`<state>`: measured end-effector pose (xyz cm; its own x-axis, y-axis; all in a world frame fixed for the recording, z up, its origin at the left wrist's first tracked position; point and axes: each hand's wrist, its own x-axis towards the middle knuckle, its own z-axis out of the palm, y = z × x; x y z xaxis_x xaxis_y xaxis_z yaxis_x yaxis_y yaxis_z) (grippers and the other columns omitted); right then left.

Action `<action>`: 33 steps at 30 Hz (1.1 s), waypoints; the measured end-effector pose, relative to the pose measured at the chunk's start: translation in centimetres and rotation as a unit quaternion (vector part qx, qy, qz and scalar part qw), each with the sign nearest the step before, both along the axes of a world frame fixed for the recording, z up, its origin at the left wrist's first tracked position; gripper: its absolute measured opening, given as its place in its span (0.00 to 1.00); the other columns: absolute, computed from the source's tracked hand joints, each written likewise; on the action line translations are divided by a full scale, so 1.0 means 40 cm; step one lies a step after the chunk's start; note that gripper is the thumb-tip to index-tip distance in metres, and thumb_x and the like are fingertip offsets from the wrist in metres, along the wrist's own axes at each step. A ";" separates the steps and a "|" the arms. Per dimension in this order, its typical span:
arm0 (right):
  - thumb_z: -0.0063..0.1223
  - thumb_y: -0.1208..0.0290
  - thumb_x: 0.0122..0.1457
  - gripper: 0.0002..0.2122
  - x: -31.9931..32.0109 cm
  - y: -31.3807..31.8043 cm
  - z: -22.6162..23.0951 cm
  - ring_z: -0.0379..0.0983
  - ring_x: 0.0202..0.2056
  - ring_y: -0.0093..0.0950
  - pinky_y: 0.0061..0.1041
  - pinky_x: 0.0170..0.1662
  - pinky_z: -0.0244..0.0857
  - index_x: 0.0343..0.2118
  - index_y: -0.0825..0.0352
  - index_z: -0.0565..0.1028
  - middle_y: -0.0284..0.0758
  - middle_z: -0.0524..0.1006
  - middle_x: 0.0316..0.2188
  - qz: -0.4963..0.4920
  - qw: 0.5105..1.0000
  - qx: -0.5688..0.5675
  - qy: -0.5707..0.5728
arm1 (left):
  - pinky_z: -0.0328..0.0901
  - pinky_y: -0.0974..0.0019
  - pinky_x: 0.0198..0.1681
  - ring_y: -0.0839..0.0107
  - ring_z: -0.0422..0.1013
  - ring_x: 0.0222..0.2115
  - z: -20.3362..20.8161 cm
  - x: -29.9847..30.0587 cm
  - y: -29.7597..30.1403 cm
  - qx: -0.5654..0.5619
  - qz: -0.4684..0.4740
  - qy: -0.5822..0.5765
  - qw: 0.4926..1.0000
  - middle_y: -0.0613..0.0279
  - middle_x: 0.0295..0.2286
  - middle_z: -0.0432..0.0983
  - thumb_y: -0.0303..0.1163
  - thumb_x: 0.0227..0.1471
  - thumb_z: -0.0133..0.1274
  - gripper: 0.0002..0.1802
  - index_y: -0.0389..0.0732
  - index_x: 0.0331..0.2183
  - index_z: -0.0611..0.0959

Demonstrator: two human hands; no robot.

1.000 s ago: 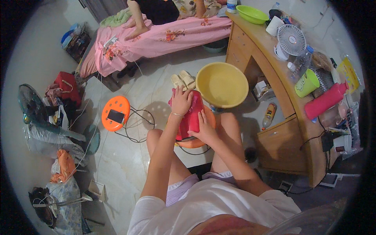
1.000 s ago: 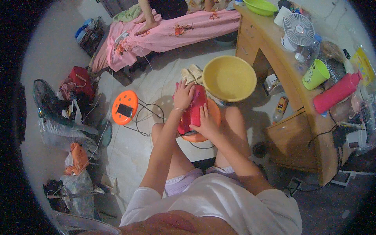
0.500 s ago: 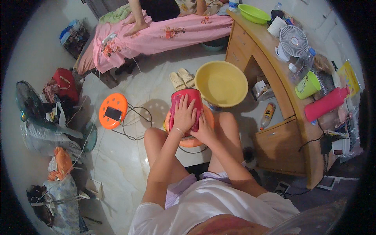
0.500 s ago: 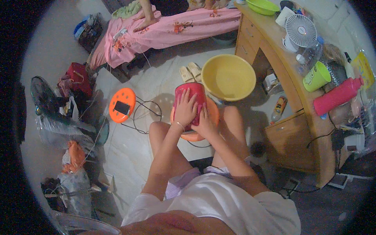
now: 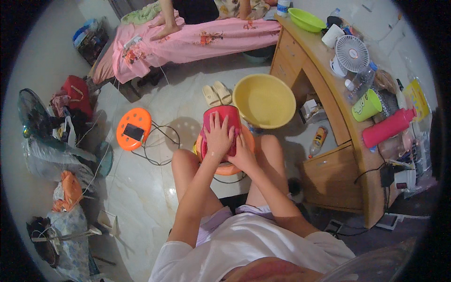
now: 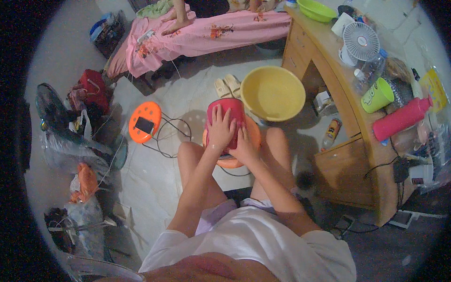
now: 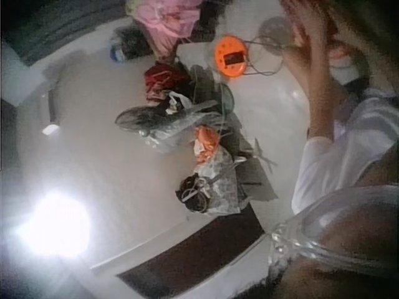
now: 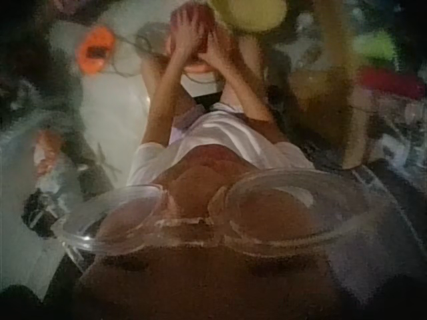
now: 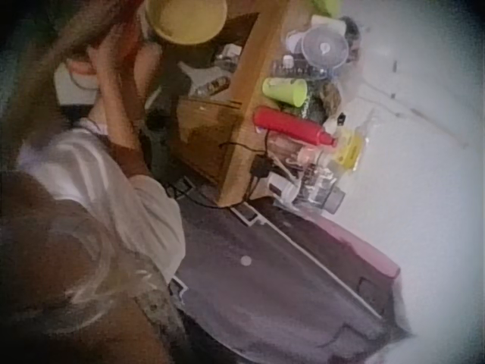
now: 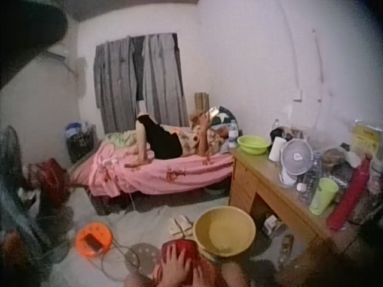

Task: The person wipes a pink kettle and its black electrical base with a pink cloth.

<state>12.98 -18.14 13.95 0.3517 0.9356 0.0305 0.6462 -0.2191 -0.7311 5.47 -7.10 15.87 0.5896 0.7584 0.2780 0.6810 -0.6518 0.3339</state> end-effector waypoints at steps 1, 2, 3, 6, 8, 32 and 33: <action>0.67 0.55 0.43 0.52 0.001 -0.002 -0.004 0.42 0.66 0.47 0.38 0.66 0.44 0.63 0.77 0.45 0.54 0.44 0.66 -0.002 1.000 -0.006 -0.013 | 0.48 0.35 0.59 0.47 0.46 0.63 -0.005 -0.026 -0.034 -0.002 -0.009 -0.009 1.000 0.46 0.62 0.50 0.48 0.56 0.45 0.29 0.47 0.57 0.69; 0.67 0.55 0.44 0.52 0.003 -0.004 -0.009 0.42 0.67 0.45 0.37 0.66 0.46 0.64 0.76 0.44 0.52 0.44 0.66 -0.006 1.000 -0.012 -0.026 | 0.48 0.34 0.59 0.46 0.46 0.63 -0.007 -0.037 -0.051 -0.005 -0.019 -0.018 1.000 0.45 0.62 0.50 0.48 0.56 0.45 0.29 0.46 0.56 0.69; 0.67 0.55 0.44 0.52 -0.002 -0.005 -0.001 0.42 0.66 0.46 0.38 0.66 0.44 0.63 0.77 0.44 0.54 0.43 0.66 0.001 1.000 -0.014 -0.014 | 0.47 0.34 0.59 0.46 0.46 0.63 -0.008 -0.046 -0.054 -0.002 -0.027 -0.030 0.999 0.45 0.62 0.50 0.47 0.56 0.45 0.29 0.45 0.56 0.69; 0.67 0.55 0.43 0.53 -0.004 -0.011 0.022 0.41 0.66 0.49 0.39 0.67 0.41 0.63 0.79 0.44 0.57 0.41 0.65 0.010 1.000 -0.016 0.025 | 0.46 0.34 0.59 0.45 0.46 0.63 -0.009 -0.049 -0.047 0.012 -0.041 -0.052 0.998 0.42 0.61 0.50 0.46 0.56 0.46 0.30 0.43 0.56 0.69; 0.67 0.54 0.43 0.53 0.001 0.002 0.034 0.41 0.67 0.48 0.38 0.67 0.41 0.63 0.78 0.44 0.56 0.41 0.66 0.007 0.998 -0.009 0.057 | 0.46 0.34 0.60 0.45 0.46 0.63 -0.002 -0.018 0.001 0.027 -0.032 -0.050 0.998 0.41 0.61 0.50 0.45 0.55 0.46 0.29 0.42 0.56 0.70; 0.68 0.54 0.41 0.59 0.031 0.011 -0.001 0.32 0.68 0.46 0.36 0.67 0.40 0.63 0.80 0.36 0.58 0.35 0.65 0.085 0.994 -0.059 -0.025 | 0.51 0.27 0.54 0.43 0.44 0.63 0.008 0.014 0.052 -0.041 0.030 -0.004 0.999 0.48 0.63 0.45 0.50 0.56 0.45 0.29 0.52 0.58 0.68; 0.68 0.53 0.40 0.59 0.027 0.013 0.010 0.32 0.68 0.46 0.37 0.67 0.40 0.63 0.80 0.35 0.58 0.34 0.65 0.088 0.994 -0.056 -0.013 | 0.51 0.28 0.55 0.43 0.45 0.63 0.012 0.032 0.088 -0.041 0.044 0.007 0.998 0.47 0.63 0.46 0.51 0.56 0.45 0.29 0.53 0.58 0.68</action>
